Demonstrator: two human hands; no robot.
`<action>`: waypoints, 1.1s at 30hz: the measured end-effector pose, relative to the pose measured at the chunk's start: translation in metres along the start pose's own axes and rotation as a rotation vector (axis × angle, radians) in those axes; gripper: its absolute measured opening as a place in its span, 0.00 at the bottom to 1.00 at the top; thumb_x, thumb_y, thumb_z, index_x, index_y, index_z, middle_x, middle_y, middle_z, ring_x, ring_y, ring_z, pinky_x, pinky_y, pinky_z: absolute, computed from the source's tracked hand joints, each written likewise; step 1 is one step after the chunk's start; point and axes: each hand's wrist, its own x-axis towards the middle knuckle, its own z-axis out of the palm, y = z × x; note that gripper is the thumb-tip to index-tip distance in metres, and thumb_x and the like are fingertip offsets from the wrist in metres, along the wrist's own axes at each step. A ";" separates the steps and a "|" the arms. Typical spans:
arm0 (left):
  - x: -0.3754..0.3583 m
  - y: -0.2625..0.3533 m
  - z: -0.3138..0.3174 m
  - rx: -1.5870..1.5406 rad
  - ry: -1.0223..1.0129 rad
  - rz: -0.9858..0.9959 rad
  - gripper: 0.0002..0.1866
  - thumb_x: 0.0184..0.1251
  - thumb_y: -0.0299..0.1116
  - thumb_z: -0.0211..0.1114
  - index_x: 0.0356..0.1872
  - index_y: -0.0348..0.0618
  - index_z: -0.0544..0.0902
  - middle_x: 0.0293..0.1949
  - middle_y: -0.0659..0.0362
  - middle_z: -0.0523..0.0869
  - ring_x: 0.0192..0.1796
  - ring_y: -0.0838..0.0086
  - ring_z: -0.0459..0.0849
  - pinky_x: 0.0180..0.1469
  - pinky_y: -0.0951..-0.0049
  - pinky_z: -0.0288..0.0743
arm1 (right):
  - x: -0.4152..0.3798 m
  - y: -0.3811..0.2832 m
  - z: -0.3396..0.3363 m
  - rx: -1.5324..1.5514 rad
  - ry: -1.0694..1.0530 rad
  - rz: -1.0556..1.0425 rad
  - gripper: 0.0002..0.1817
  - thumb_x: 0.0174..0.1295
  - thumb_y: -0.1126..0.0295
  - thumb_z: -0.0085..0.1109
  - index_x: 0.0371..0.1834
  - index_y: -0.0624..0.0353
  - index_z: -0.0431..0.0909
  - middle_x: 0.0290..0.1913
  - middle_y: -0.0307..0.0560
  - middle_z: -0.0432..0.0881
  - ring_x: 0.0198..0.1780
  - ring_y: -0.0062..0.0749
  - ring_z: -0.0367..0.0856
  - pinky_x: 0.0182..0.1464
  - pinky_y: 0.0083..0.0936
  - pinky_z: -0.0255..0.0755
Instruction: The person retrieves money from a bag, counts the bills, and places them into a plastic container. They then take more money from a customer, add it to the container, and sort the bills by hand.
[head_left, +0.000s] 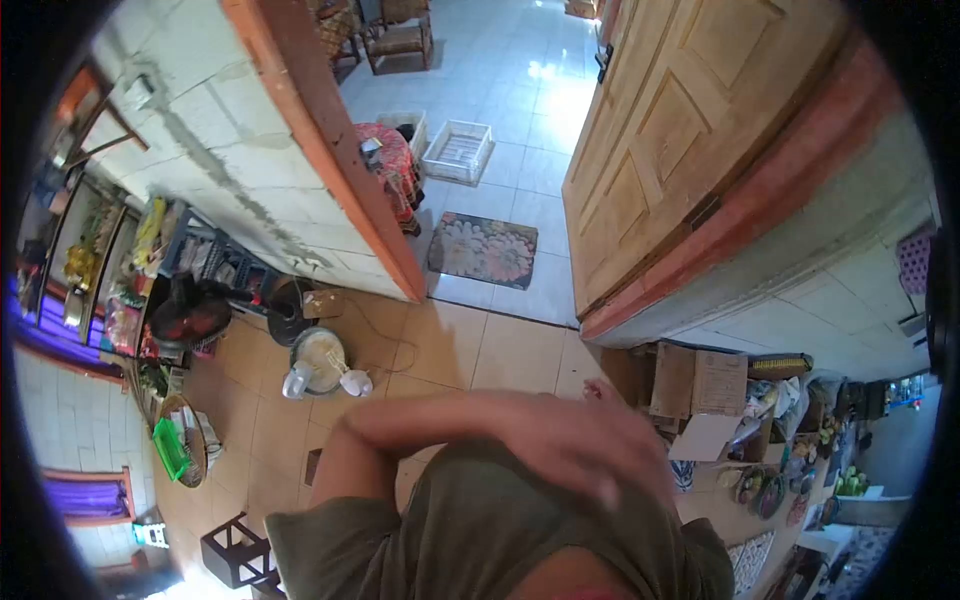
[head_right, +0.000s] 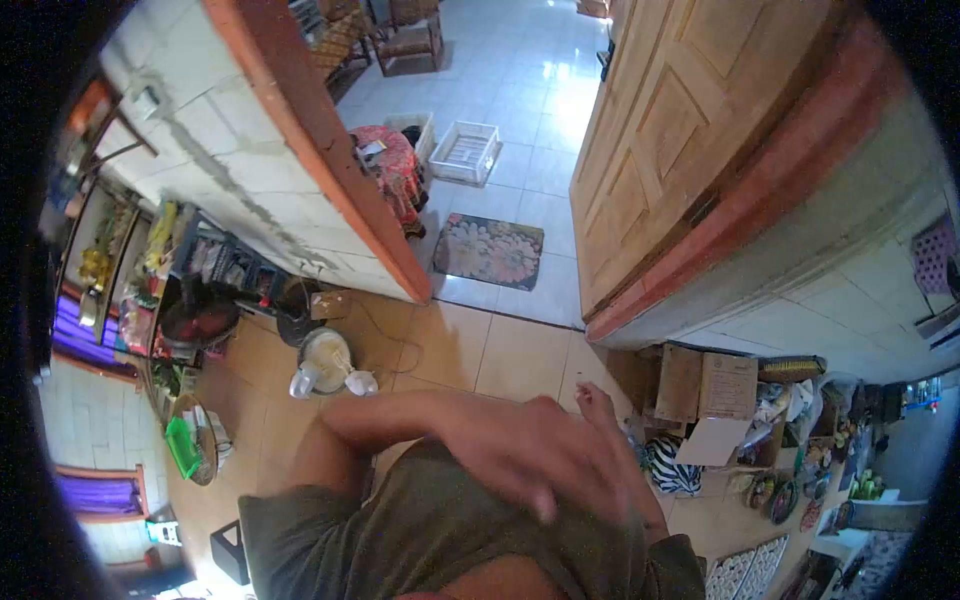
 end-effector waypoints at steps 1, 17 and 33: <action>0.025 -0.005 -0.003 -0.093 -0.079 0.110 0.17 0.65 0.35 0.58 0.52 0.37 0.77 0.51 0.48 0.79 0.55 0.53 0.74 0.57 0.61 0.67 | 0.026 0.002 -0.003 0.007 0.052 -0.018 0.18 0.60 0.62 0.57 0.52 0.57 0.76 0.40 0.53 0.83 0.41 0.40 0.83 0.44 0.33 0.76; 0.040 -0.089 -0.362 0.123 -0.304 0.036 0.15 0.62 0.32 0.59 0.47 0.36 0.78 0.45 0.48 0.80 0.47 0.53 0.78 0.50 0.62 0.71 | 0.601 -0.285 -0.071 -0.015 -0.452 -0.571 0.15 0.64 0.65 0.52 0.51 0.56 0.77 0.38 0.51 0.82 0.38 0.37 0.82 0.41 0.30 0.74; -0.452 -0.161 -0.575 0.926 1.629 -1.573 0.12 0.60 0.33 0.61 0.44 0.42 0.80 0.38 0.53 0.84 0.42 0.61 0.82 0.47 0.62 0.73 | 0.885 -0.491 0.188 -0.014 -0.955 -0.801 0.17 0.61 0.64 0.56 0.53 0.55 0.75 0.42 0.49 0.83 0.41 0.39 0.83 0.44 0.33 0.75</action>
